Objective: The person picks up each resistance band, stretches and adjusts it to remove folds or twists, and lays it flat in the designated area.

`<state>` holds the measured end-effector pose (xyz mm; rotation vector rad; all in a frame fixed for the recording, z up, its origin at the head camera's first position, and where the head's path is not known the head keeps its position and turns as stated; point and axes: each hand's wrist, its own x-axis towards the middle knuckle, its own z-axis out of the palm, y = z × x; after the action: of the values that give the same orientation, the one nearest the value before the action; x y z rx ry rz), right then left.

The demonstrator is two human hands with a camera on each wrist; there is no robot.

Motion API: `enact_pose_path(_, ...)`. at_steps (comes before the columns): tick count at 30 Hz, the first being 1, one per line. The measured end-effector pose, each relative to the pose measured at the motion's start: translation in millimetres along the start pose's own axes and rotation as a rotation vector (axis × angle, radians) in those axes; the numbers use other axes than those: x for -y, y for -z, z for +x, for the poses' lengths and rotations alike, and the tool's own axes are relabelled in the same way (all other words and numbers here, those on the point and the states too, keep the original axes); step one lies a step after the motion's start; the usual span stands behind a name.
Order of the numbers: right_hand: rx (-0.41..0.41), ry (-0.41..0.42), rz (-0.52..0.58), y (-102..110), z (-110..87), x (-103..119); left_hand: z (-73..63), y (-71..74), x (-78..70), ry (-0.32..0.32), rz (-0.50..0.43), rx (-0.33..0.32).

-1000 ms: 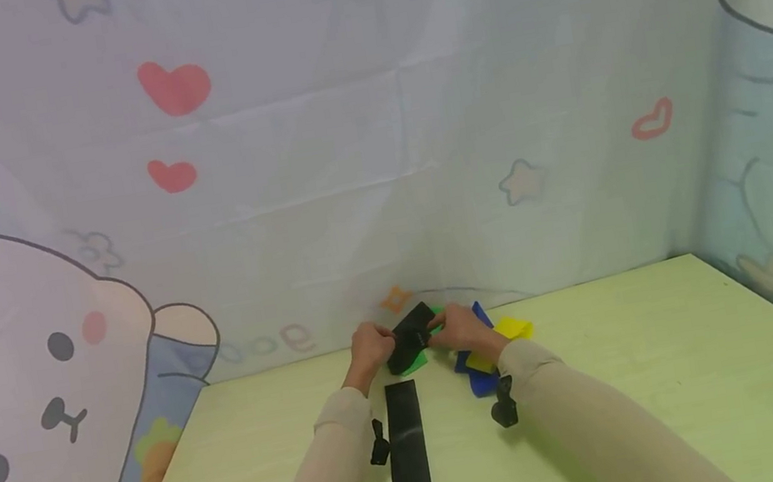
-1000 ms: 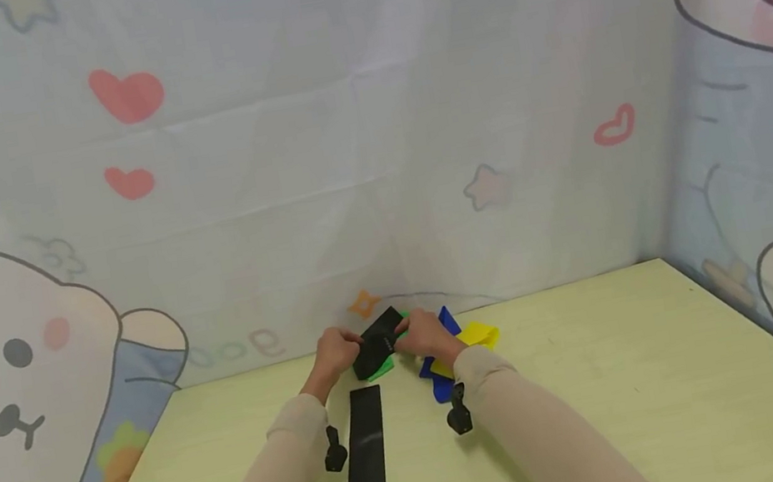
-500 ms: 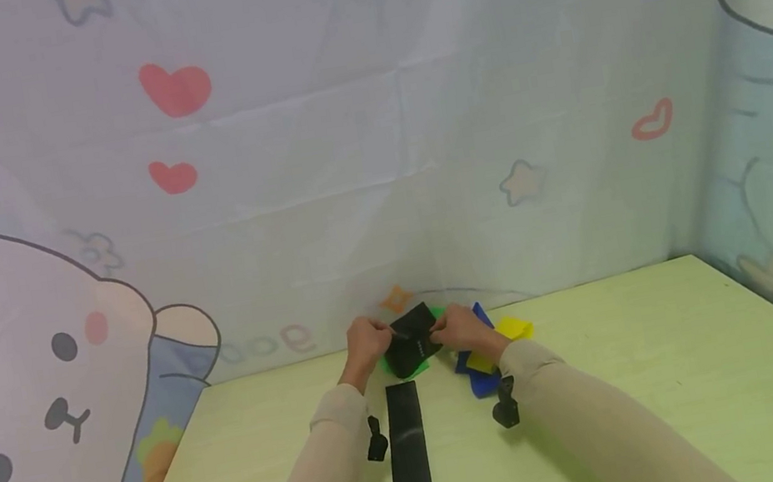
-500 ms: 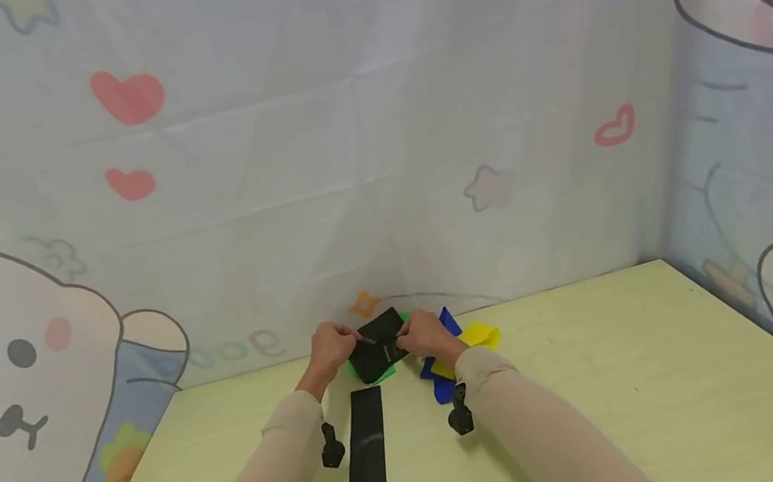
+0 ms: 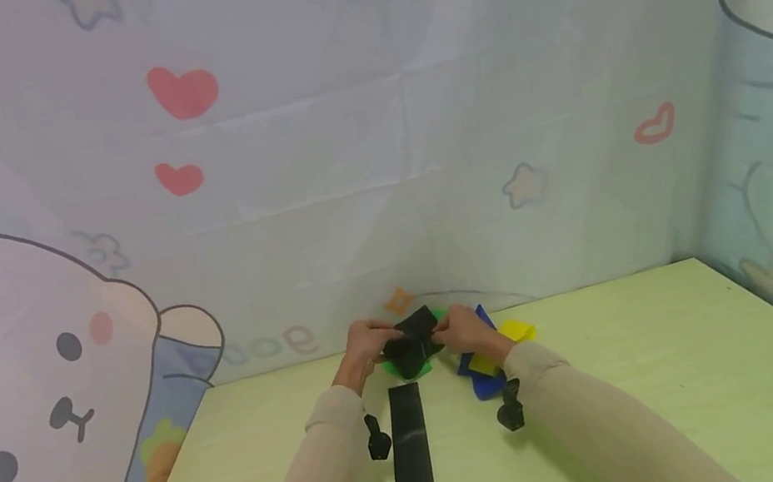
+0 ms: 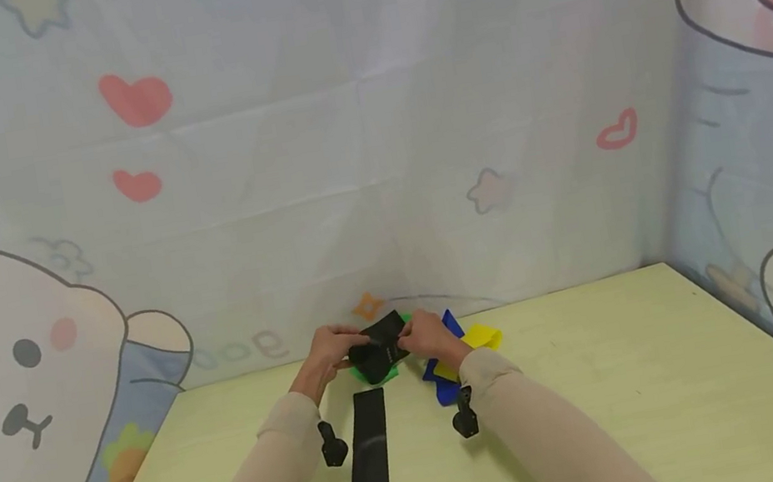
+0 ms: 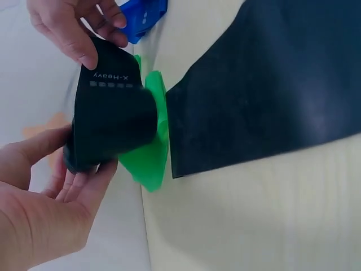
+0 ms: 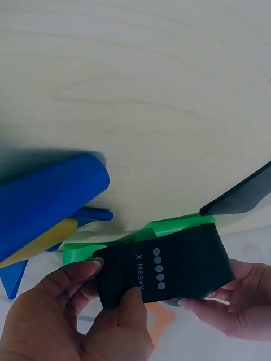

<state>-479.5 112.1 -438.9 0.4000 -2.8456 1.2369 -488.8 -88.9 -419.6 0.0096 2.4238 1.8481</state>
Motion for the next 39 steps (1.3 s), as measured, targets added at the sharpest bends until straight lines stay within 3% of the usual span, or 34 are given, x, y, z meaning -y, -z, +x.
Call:
enact_pose_path(8,0.001,0.014,-0.023,5,-7.0,0,4.5,-4.3,-2.9,0.181,-0.304,0.058)
enact_pose_path(15,-0.002,0.039,-0.027,10,-11.3,3,6.4,-7.0,-6.5,0.268,-0.451,0.065)
enact_pose_path(21,0.022,0.110,0.005,15,-17.4,1,5.8,-7.8,-7.1,0.268,-0.565,0.138)
enact_pose_path(25,0.029,0.127,0.012,17,-22.2,3,7.5,-6.1,-5.8,0.253,-0.691,0.189)
enact_pose_path(29,0.029,0.117,0.014,16,-24.0,2,8.6,-4.2,-6.2,0.223,-0.773,0.161)
enact_pose_path(35,0.034,0.021,0.034,13,-30.2,0,7.0,-2.9,-8.4,0.147,-0.822,0.085)
enact_pose_path(39,0.039,-0.007,0.040,11,-33.6,-2,5.4,-3.8,-6.0,0.175,-0.891,0.082)
